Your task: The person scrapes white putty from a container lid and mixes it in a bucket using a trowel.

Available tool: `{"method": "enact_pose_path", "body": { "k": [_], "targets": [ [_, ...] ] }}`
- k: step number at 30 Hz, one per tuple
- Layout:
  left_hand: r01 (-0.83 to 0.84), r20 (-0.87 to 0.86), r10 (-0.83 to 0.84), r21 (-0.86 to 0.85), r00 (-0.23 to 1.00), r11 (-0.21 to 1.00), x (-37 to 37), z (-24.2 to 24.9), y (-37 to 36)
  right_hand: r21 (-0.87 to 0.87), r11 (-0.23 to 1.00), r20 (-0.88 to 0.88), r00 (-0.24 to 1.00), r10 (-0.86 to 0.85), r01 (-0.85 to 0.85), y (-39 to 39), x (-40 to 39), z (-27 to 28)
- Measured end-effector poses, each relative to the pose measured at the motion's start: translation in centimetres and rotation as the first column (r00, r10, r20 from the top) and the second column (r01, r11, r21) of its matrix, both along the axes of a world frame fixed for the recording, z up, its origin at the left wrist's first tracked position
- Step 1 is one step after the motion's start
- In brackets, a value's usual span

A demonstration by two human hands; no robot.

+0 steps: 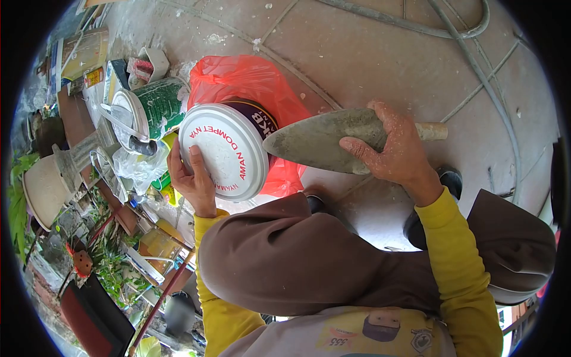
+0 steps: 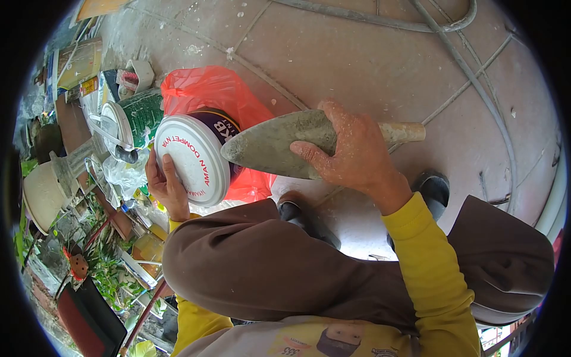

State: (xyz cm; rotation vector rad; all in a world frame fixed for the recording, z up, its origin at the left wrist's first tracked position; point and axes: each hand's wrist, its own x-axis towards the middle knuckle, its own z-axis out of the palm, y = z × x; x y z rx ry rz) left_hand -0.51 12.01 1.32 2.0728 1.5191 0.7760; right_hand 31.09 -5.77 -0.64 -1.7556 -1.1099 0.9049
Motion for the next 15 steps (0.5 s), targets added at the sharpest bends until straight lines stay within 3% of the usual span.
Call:
{"method": "enact_pose_path", "body": {
  "k": [15],
  "targets": [
    [0.001,0.044,0.000,-0.014,0.999,1.000,-0.26,-0.29,-0.06,-0.005,1.000,0.005,1.000,-0.007,0.007,-0.28,-0.24,-0.50]
  ]
}}
